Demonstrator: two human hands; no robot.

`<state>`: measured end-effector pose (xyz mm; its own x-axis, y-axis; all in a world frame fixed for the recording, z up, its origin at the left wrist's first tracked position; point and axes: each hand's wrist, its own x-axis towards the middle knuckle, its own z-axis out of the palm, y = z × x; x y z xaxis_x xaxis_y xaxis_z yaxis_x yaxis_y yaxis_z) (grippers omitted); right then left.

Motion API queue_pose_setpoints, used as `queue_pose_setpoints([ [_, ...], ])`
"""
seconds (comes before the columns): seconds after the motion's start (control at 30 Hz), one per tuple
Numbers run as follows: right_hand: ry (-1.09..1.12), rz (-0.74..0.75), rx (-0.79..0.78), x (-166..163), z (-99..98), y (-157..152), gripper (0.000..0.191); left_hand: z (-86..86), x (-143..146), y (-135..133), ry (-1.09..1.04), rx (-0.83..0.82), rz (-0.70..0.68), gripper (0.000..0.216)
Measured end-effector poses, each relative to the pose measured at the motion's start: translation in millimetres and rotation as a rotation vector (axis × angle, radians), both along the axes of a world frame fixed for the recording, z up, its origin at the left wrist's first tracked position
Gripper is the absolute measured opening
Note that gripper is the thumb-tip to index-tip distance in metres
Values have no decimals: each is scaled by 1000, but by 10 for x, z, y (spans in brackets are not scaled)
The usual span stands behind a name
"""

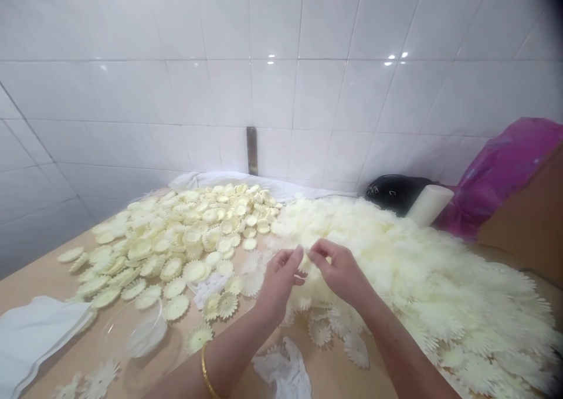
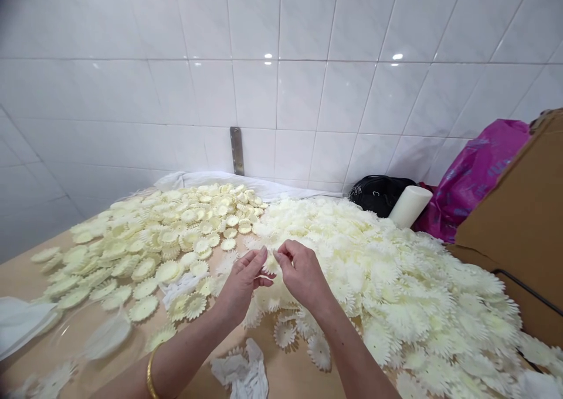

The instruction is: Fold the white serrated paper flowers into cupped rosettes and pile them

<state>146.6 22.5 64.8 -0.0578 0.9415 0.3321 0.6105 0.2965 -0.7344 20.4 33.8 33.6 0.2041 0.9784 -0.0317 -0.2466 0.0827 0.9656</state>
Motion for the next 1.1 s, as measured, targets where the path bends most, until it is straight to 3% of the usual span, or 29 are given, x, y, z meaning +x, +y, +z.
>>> queue_pose_setpoints([
  [0.3,-2,15,-56,-13,-17,14,20,-40,-3,4,32,53,-24,26],
  [0.43,17,38,-83,-23,-31,14,20,-52,-5,12,63,80,16,35],
  [0.77,118,75,-64,-49,28,-18,18,-81,-23,65,0,24,76,43],
  [1.1,98,195,-129,-41,74,-54,21,-91,-16,52,46,96,49,37],
])
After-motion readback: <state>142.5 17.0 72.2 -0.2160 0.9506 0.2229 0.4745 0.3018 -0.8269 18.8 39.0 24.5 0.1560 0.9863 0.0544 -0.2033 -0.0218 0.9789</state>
